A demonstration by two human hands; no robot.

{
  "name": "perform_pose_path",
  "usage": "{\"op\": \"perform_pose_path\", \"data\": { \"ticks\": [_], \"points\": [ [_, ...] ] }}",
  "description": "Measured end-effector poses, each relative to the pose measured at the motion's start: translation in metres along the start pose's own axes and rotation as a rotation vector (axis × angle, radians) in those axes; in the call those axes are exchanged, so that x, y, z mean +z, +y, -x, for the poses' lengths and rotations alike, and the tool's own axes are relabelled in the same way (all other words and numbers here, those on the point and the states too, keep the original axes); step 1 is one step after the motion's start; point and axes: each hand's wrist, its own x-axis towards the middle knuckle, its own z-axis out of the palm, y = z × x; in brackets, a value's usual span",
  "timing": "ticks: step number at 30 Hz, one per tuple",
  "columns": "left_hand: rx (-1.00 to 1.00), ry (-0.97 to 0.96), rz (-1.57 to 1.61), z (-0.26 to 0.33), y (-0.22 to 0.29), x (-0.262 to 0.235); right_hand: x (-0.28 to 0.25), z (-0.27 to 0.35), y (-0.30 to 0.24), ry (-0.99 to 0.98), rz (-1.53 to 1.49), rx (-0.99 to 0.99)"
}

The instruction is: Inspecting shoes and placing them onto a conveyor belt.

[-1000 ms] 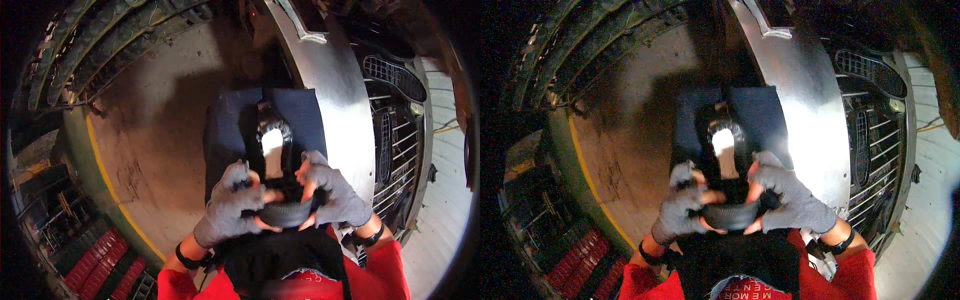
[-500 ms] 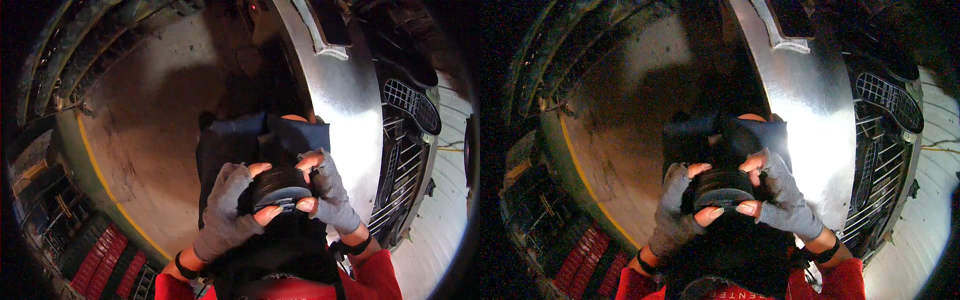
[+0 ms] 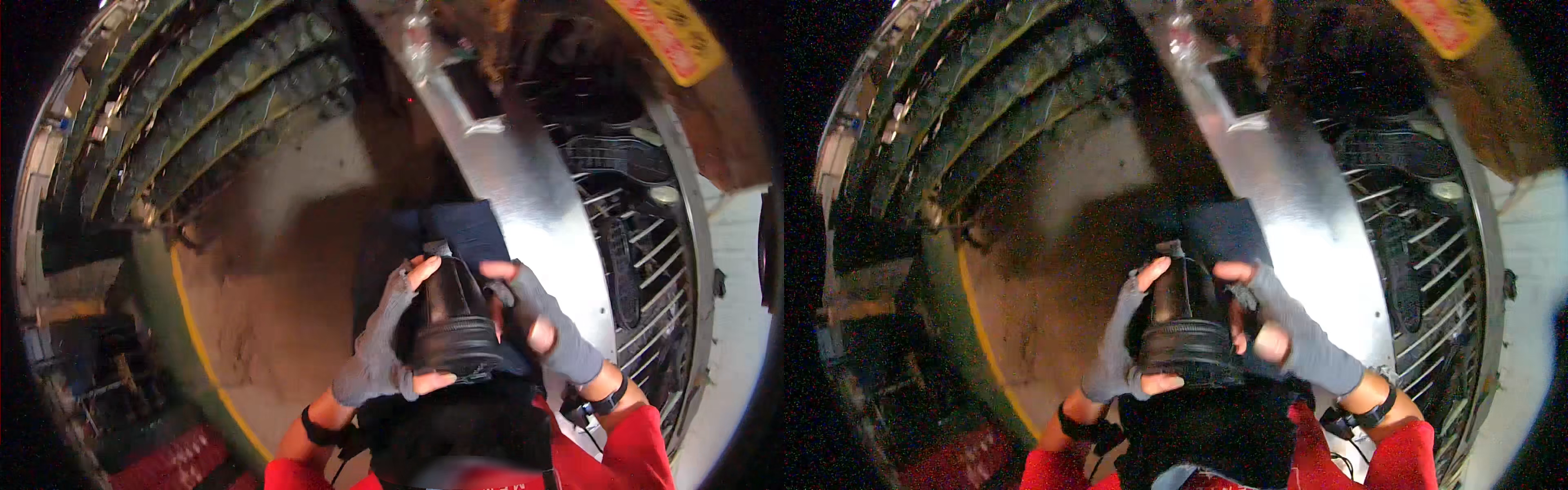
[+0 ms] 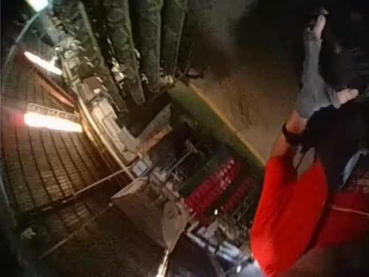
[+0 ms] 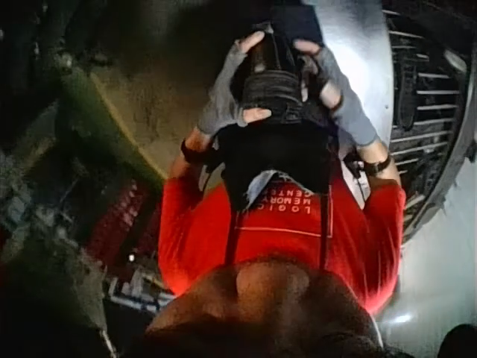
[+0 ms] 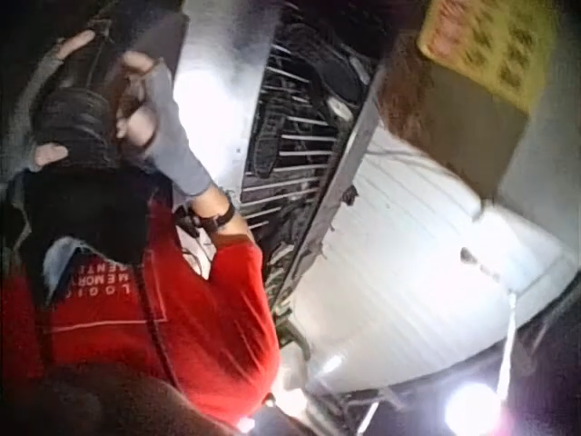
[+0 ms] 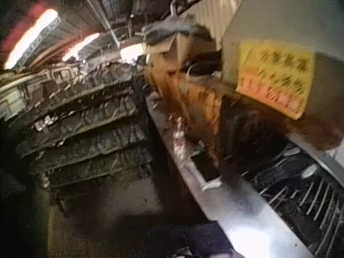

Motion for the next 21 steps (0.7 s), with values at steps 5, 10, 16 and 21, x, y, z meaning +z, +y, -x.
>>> {"op": "perform_pose_path", "data": {
  "ticks": [5,10,16,21],
  "points": [
    [0.797,-0.311,-0.866,-0.041,0.096,0.072,-0.039,0.059,-0.013,0.313,-0.900,0.603],
    [0.752,-0.374,-0.958,-0.050,0.079,0.096,-0.069,0.133,-0.037,0.455,-0.225,0.083],
    [0.248,-0.073,-0.671,0.012,0.009,0.027,-0.190,0.312,0.008,1.161,0.286,0.392],
    [-0.010,0.097,-0.384,0.052,-0.045,0.028,-0.243,0.424,0.073,1.513,0.907,0.768]
  ]
}}
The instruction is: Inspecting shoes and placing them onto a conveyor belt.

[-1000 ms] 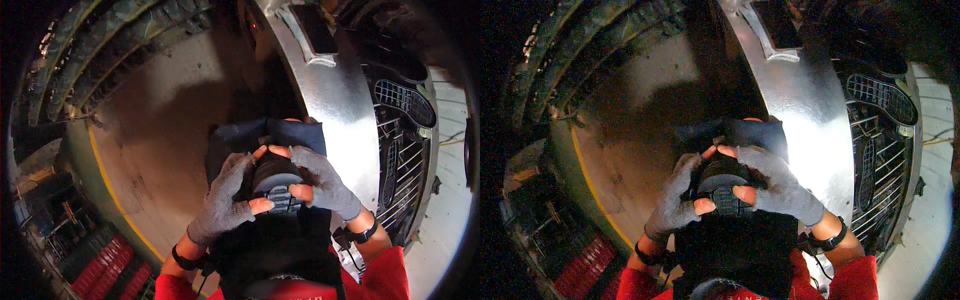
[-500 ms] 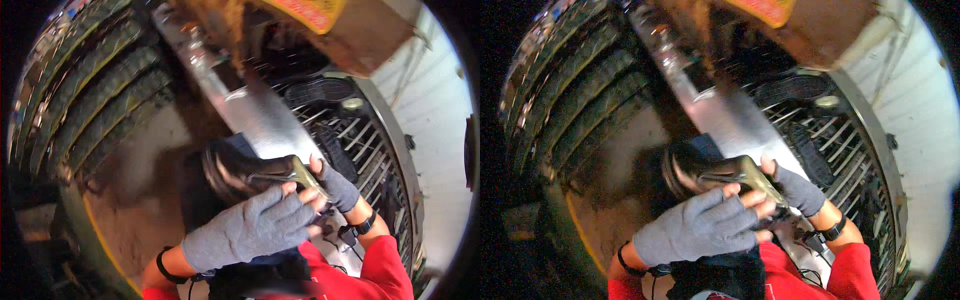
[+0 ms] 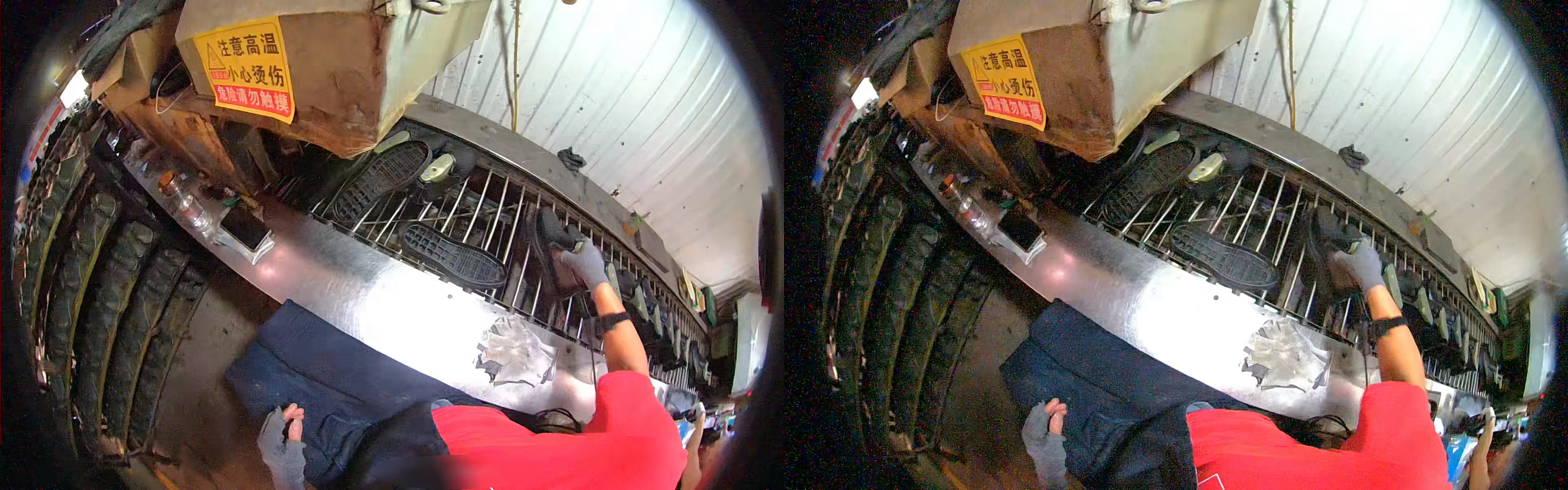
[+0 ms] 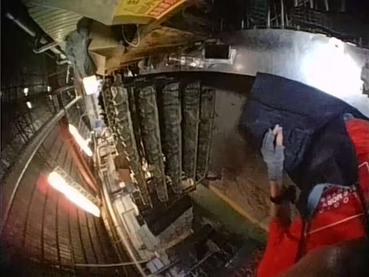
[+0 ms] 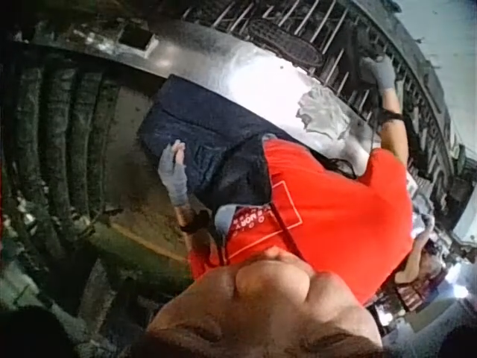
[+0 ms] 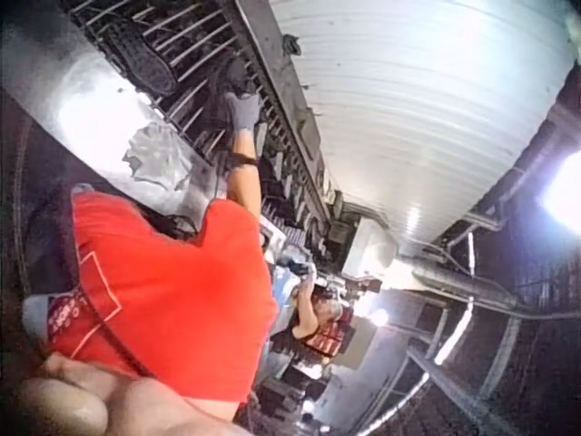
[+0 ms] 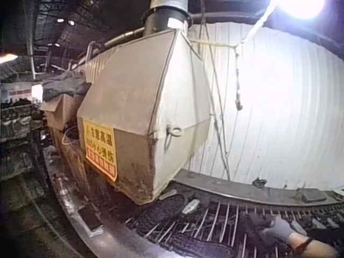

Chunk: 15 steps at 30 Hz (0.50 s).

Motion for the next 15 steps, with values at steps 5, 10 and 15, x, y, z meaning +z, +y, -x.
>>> {"op": "perform_pose_path", "data": {
  "ticks": [5,10,15],
  "points": [
    [-0.082,0.011,0.124,-0.014,0.007,0.018,0.052,0.045,-0.105,-0.002,0.100,-0.611],
    [-0.253,0.005,0.501,-0.044,-0.006,0.036,0.152,0.048,-0.209,-0.166,-0.135,-0.639],
    [-0.404,0.071,0.739,-0.028,-0.011,0.036,0.105,0.080,-0.282,-0.322,-0.221,-1.085]
  ]
}}
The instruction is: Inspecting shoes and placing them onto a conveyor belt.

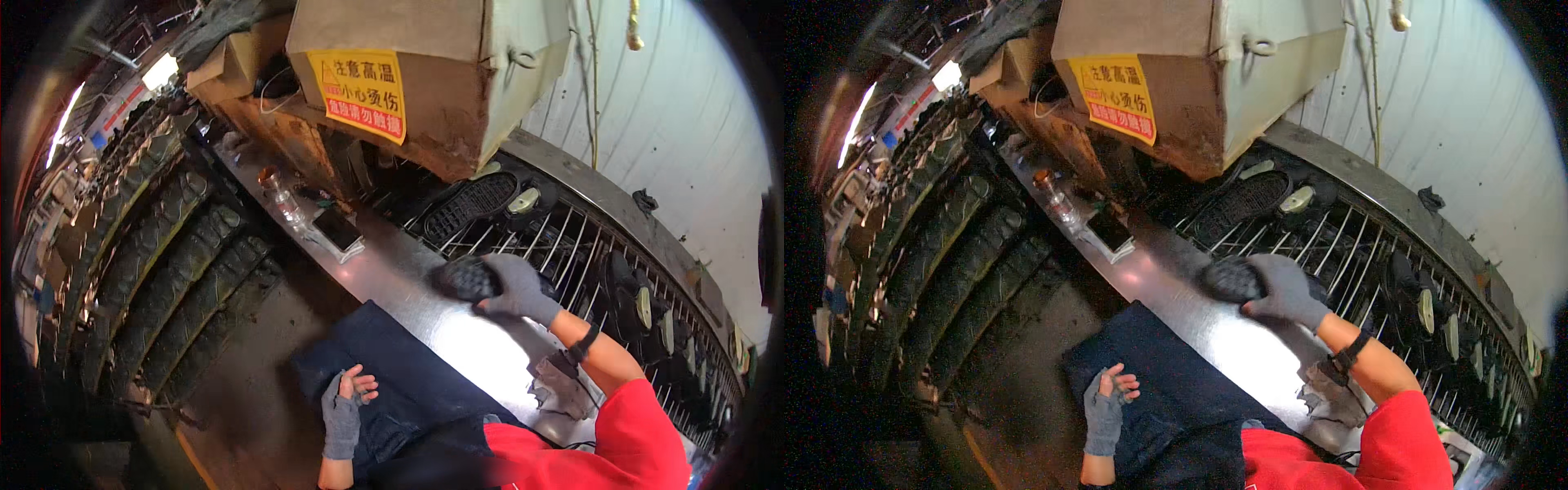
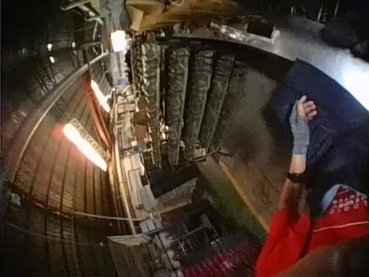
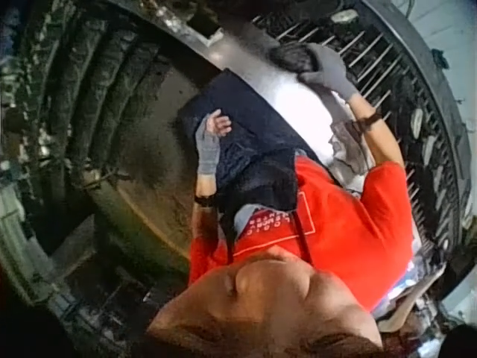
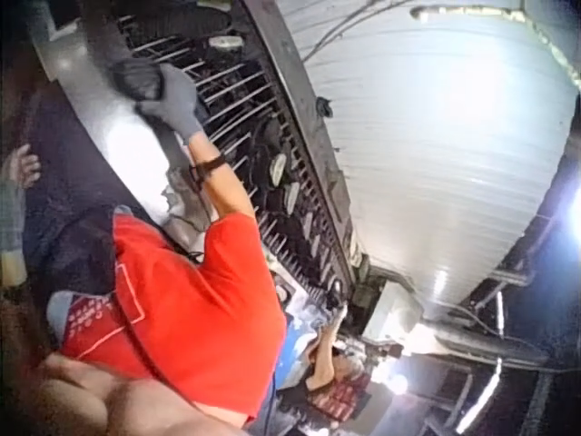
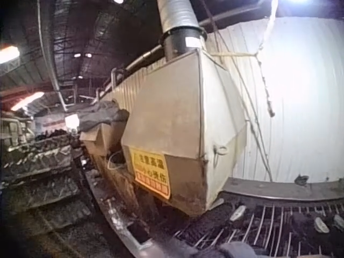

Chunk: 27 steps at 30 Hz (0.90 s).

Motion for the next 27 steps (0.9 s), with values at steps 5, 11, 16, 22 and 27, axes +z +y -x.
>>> {"op": "perform_pose_path", "data": {
  "ticks": [5,11,16,22,27],
  "points": [
    [-0.196,-0.107,0.184,-0.015,-0.016,0.017,-0.001,-0.050,-0.075,-0.024,-0.235,-0.771],
    [0.077,-0.071,0.004,-0.003,-0.046,0.041,0.002,-0.096,0.097,-0.053,0.540,0.090],
    [0.009,-0.014,0.268,-0.002,-0.053,0.031,-0.006,-0.031,0.071,-0.147,0.031,0.168],
    [-0.100,0.091,0.191,-0.010,-0.040,0.037,-0.011,-0.045,0.161,0.298,-0.794,0.960],
    [-0.168,0.172,0.232,-0.011,-0.031,0.047,0.001,-0.106,0.224,0.116,-1.565,0.809]
  ]
}}
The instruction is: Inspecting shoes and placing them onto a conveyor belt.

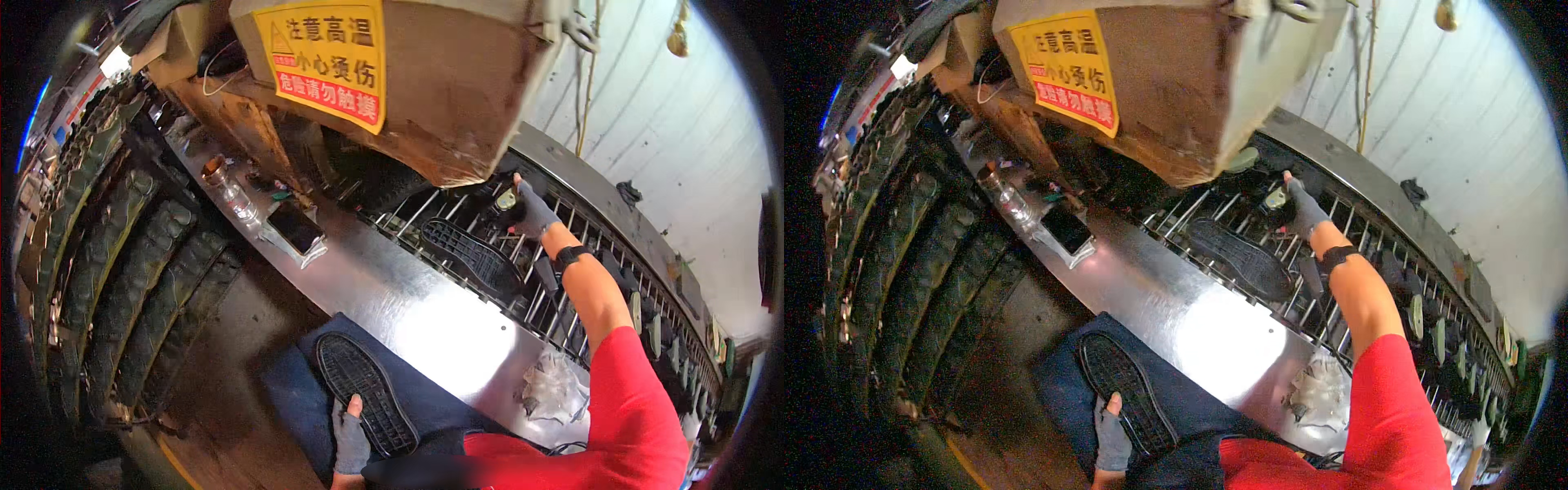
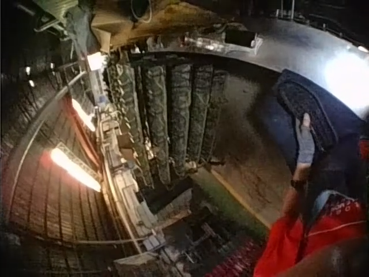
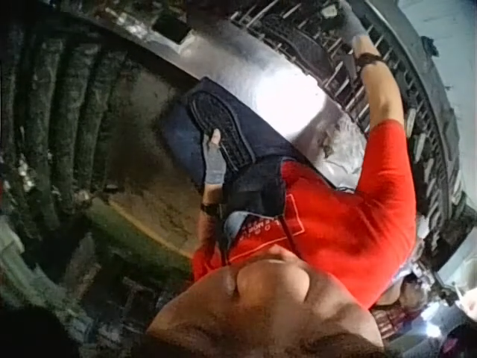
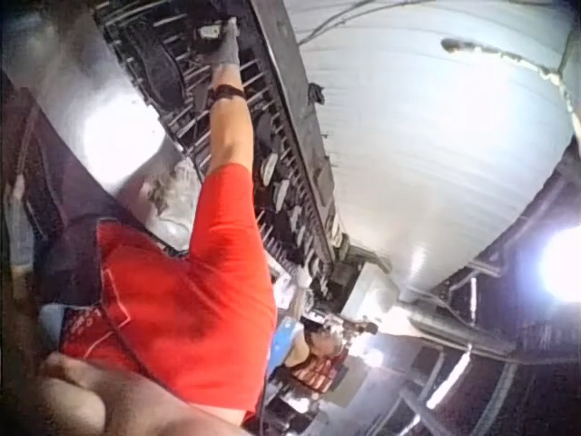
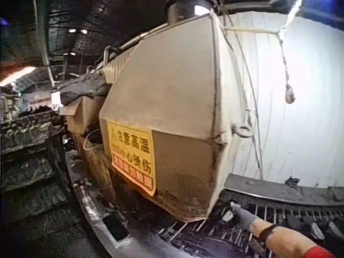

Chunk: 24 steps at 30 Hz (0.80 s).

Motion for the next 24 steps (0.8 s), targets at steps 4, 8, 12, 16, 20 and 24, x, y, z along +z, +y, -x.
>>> {"op": "perform_pose_path", "data": {
  "ticks": [4,8,12,16,20,24],
  "points": [
    [-0.021,-0.057,0.001,-0.011,-0.009,0.005,-0.046,-0.022,-0.017,0.426,0.075,0.068],
    [-0.036,-0.028,-0.043,-0.007,-0.010,-0.016,-0.023,0.014,0.010,0.326,0.057,-0.013],
    [0.211,0.123,-0.487,-0.002,-0.017,-0.046,-0.010,0.112,0.027,-0.200,-0.020,0.054],
    [0.715,0.108,-0.684,0.003,0.051,-0.020,-0.014,0.190,0.082,-0.119,-0.127,0.082],
    [0.311,-0.408,-0.032,-0.016,0.063,0.024,0.094,0.253,0.117,-0.399,-0.022,0.218],
    [0.600,-0.125,-0.237,-0.017,0.072,0.051,0.167,0.276,0.153,-0.568,0.482,0.099]
  ]
}}
